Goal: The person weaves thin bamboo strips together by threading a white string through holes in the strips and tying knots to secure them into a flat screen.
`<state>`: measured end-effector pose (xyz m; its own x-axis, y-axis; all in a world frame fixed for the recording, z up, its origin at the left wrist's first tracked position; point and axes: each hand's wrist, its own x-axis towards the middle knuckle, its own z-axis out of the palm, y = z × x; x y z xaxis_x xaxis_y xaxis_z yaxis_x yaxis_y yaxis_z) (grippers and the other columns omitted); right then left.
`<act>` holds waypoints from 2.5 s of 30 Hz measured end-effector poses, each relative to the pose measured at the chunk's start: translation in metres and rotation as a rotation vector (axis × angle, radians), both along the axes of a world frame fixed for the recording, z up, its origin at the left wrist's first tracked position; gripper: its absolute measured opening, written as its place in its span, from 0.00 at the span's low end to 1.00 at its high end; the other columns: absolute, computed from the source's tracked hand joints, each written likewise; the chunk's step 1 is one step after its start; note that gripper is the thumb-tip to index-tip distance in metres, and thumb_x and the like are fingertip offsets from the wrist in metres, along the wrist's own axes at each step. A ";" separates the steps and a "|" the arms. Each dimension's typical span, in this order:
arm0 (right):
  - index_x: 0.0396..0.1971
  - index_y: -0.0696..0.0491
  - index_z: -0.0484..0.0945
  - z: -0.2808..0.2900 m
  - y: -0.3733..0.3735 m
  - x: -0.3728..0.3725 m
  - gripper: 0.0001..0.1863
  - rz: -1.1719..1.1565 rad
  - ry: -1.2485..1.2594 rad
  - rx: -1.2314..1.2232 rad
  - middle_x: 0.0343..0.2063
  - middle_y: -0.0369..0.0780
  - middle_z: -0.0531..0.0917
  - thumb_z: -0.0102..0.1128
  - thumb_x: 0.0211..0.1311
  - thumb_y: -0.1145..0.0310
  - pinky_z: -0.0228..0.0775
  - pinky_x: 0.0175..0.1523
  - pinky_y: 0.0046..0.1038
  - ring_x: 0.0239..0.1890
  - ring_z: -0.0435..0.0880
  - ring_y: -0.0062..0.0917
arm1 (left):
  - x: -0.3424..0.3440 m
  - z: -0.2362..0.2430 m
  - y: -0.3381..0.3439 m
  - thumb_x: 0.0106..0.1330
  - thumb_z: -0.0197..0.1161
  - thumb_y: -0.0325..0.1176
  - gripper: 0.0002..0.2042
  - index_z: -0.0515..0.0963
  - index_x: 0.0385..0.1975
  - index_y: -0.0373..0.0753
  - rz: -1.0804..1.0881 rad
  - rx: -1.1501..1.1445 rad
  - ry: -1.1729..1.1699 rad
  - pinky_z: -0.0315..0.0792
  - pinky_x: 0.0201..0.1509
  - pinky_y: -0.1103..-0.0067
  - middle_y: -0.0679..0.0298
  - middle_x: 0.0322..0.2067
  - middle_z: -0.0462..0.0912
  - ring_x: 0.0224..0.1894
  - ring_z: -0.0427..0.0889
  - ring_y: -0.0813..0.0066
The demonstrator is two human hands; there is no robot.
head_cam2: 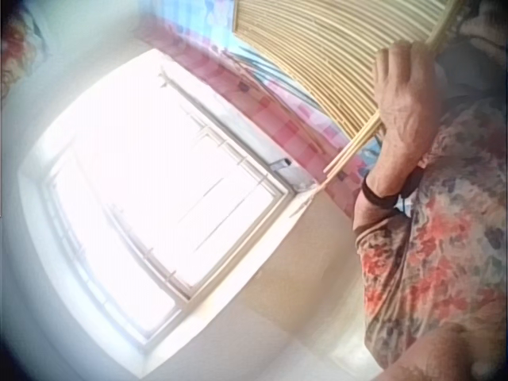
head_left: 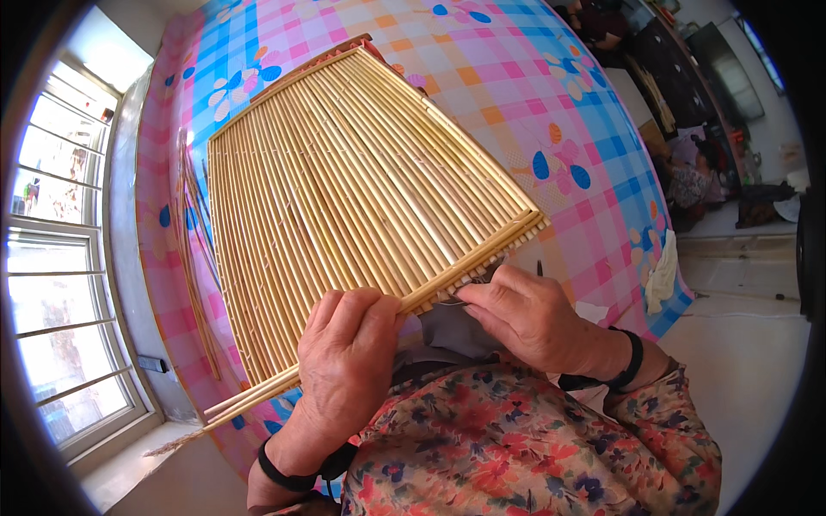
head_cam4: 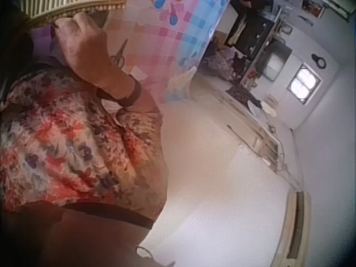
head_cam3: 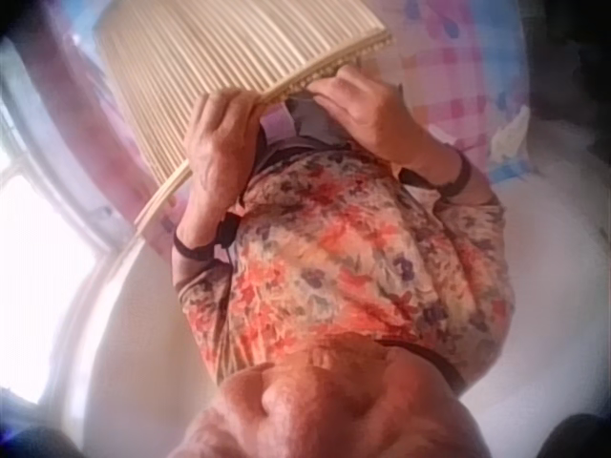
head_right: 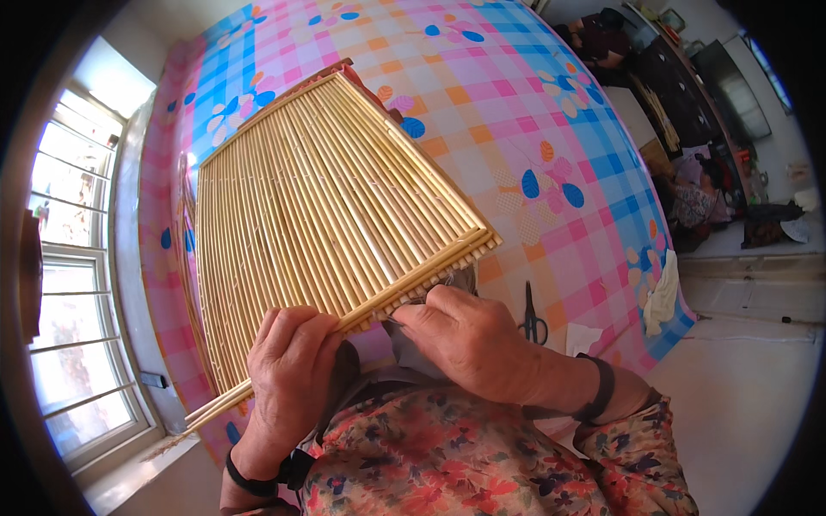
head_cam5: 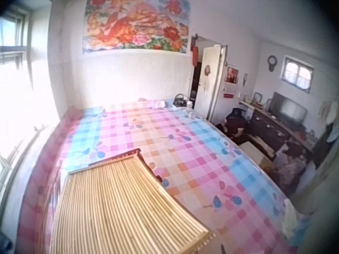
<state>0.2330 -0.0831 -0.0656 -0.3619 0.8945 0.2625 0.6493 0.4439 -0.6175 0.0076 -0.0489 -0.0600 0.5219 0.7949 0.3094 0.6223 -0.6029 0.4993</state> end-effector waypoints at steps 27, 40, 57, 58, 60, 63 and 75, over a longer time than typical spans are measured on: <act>0.42 0.55 0.79 0.003 0.003 0.003 0.15 0.018 -0.108 0.055 0.24 0.37 0.69 0.61 0.52 0.77 0.70 0.28 0.28 0.26 0.76 0.29 | 0.000 -0.002 0.000 0.51 0.64 0.24 0.11 0.78 0.36 0.36 -0.004 0.030 0.002 0.70 0.36 0.73 0.63 0.32 0.75 0.32 0.74 0.66; 0.42 0.57 0.79 0.007 0.001 0.001 0.15 0.021 -0.163 0.086 0.25 0.38 0.70 0.60 0.51 0.77 0.71 0.30 0.28 0.28 0.77 0.29 | 0.001 -0.001 0.000 0.51 0.64 0.24 0.11 0.78 0.35 0.36 0.000 0.037 0.005 0.70 0.36 0.73 0.63 0.32 0.75 0.32 0.74 0.66; 0.41 0.59 0.76 -0.008 -0.007 -0.013 0.14 -0.035 -0.019 0.003 0.25 0.42 0.71 0.64 0.53 0.81 0.68 0.28 0.33 0.25 0.76 0.35 | 0.000 -0.007 0.000 0.47 0.61 0.25 0.15 0.78 0.38 0.36 -0.048 0.068 0.038 0.70 0.38 0.73 0.64 0.35 0.75 0.34 0.75 0.67; 0.41 0.59 0.75 -0.008 -0.007 -0.013 0.14 -0.030 -0.023 0.000 0.25 0.42 0.71 0.63 0.54 0.81 0.68 0.28 0.33 0.25 0.77 0.35 | 0.000 -0.007 0.000 0.47 0.61 0.25 0.15 0.78 0.38 0.36 -0.047 0.068 0.035 0.70 0.38 0.73 0.64 0.35 0.75 0.34 0.75 0.67; 0.40 0.59 0.75 -0.009 -0.006 -0.014 0.13 -0.024 -0.029 -0.002 0.25 0.42 0.71 0.63 0.54 0.81 0.69 0.28 0.33 0.25 0.77 0.35 | -0.001 -0.009 0.000 0.47 0.61 0.24 0.15 0.77 0.38 0.36 -0.050 0.050 0.031 0.70 0.38 0.73 0.64 0.35 0.75 0.34 0.74 0.67; 0.40 0.59 0.74 -0.010 -0.005 -0.014 0.12 -0.035 -0.051 0.008 0.25 0.43 0.72 0.62 0.56 0.81 0.68 0.28 0.33 0.25 0.77 0.35 | 0.001 -0.010 0.001 0.47 0.61 0.24 0.15 0.77 0.38 0.36 -0.039 0.052 0.026 0.70 0.38 0.73 0.64 0.35 0.75 0.34 0.74 0.66; 0.41 0.53 0.76 -0.001 -0.012 -0.003 0.14 -0.084 -0.061 -0.009 0.26 0.38 0.74 0.65 0.54 0.73 0.70 0.25 0.30 0.23 0.79 0.31 | 0.004 -0.009 -0.002 0.49 0.61 0.25 0.15 0.76 0.39 0.36 -0.005 0.050 0.060 0.69 0.40 0.72 0.63 0.35 0.73 0.35 0.73 0.65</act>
